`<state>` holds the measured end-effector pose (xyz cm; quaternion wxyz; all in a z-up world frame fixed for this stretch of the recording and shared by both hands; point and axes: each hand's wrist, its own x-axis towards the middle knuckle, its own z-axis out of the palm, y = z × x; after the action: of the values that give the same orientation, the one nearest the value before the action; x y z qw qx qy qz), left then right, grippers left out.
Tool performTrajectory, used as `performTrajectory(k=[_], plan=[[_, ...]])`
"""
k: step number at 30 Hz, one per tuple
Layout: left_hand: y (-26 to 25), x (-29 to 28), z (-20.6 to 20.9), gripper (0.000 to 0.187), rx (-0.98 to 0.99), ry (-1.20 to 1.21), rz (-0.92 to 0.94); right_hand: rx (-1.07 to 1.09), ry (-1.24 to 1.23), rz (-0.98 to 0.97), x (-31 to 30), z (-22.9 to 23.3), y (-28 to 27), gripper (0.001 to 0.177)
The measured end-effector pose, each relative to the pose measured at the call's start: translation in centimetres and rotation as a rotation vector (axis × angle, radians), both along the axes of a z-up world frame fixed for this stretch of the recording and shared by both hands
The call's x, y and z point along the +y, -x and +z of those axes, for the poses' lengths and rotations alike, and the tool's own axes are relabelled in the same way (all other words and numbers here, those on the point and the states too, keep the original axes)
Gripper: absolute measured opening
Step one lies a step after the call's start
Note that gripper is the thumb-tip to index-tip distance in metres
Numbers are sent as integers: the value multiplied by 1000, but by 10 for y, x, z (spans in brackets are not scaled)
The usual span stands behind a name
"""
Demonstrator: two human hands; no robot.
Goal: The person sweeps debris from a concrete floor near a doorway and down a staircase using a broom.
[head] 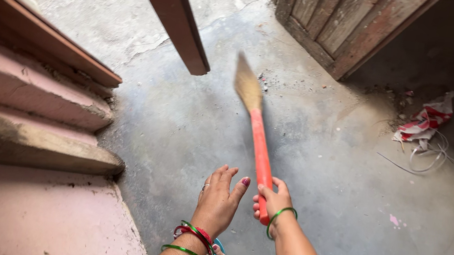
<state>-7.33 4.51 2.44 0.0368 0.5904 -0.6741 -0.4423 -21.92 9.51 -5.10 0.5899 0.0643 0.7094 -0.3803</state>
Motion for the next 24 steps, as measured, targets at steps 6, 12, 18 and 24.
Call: performTrajectory(k=[6,12,18,24], plan=[[13,-9,-2,61,11,78,-76,85,77,-105,33,36,-37,61],[22,-3,-6,62,24,104,-58,249,73,534,54,56,-62,60],[27,13,-11,62,33,99,-31,478,161,1168,60,13,-76,30],[32,27,-1,62,0,40,-39,414,24,1302,56,-44,-49,34]])
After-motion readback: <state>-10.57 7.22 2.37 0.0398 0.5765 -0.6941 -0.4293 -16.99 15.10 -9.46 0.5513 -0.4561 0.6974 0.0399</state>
